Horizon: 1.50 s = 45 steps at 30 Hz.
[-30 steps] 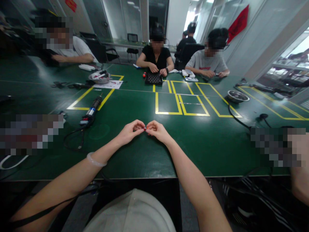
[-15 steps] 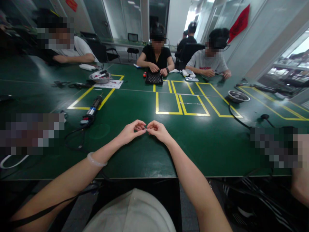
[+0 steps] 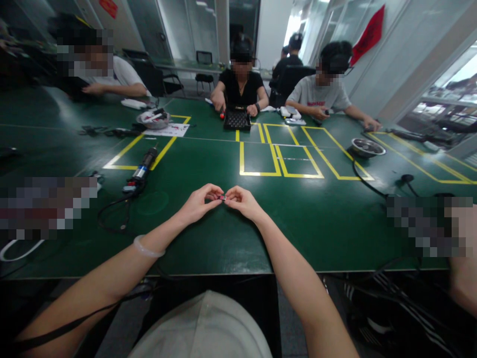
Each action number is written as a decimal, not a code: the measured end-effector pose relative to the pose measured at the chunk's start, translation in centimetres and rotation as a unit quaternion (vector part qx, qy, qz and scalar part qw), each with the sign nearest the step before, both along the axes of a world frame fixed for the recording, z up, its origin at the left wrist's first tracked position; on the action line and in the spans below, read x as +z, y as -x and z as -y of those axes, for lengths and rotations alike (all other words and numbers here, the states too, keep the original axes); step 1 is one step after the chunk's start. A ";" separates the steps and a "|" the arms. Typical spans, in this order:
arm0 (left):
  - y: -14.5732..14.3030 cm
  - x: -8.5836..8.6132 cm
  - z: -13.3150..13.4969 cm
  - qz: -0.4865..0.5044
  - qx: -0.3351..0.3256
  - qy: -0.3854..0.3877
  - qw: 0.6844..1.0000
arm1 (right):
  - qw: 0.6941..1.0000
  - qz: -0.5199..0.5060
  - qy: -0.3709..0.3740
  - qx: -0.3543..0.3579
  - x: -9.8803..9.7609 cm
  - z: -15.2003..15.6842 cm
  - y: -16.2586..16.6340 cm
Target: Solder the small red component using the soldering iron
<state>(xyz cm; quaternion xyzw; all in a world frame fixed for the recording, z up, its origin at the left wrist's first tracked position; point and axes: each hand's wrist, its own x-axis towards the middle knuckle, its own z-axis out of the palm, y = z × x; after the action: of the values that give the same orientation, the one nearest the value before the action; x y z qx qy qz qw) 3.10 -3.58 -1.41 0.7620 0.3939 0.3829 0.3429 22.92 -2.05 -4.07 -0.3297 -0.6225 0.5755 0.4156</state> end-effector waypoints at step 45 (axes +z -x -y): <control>0.0 -0.2 0.3 -0.046 -0.025 0.017 0.998 | 0.998 0.061 -0.009 -0.023 0.2 0.1 -0.1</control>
<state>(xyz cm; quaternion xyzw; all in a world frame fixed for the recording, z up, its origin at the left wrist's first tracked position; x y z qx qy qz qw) 3.06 -3.88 -1.56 0.7824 0.3965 0.3319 0.3471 23.06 -2.14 -3.85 -0.3744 -0.6438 0.5394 0.3930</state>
